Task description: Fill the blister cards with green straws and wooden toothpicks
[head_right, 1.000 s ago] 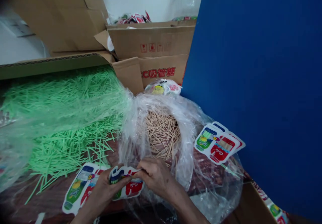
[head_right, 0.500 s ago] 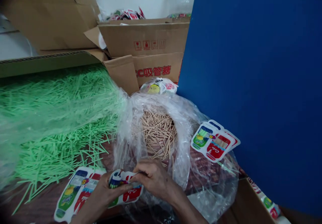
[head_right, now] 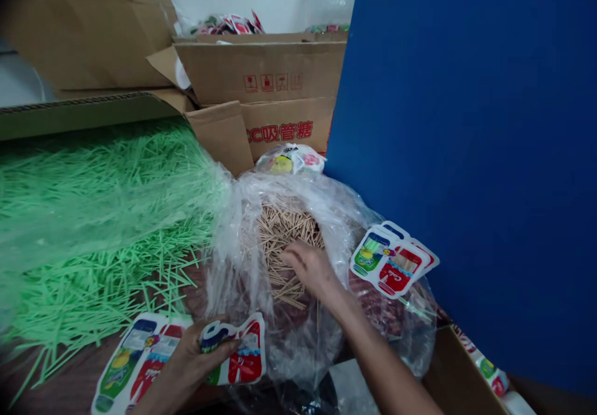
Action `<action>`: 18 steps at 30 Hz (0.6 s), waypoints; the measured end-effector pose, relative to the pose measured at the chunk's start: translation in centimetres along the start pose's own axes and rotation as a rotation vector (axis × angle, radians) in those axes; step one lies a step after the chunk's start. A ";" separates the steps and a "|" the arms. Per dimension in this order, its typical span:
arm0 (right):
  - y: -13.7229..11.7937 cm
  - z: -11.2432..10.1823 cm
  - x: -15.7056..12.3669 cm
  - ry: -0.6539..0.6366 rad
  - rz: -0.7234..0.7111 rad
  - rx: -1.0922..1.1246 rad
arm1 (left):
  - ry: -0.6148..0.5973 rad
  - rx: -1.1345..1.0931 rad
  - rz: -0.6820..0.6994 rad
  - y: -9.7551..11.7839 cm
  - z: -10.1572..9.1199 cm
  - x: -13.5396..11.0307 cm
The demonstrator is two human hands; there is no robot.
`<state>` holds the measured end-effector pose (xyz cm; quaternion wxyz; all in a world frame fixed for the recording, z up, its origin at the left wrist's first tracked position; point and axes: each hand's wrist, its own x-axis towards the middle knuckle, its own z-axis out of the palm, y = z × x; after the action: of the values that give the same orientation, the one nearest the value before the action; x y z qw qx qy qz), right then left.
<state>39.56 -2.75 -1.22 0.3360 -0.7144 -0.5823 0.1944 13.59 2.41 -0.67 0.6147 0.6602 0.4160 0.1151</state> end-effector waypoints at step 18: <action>8.5 -2.3 7.1 0.012 -0.231 -0.991 | -0.076 -0.264 -0.244 -1.4 -0.2 0.2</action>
<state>48.84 2.71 -4.82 -0.0207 -0.7201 -0.6777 -0.1477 12.99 2.56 -1.96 0.7208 0.5221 0.4507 0.0684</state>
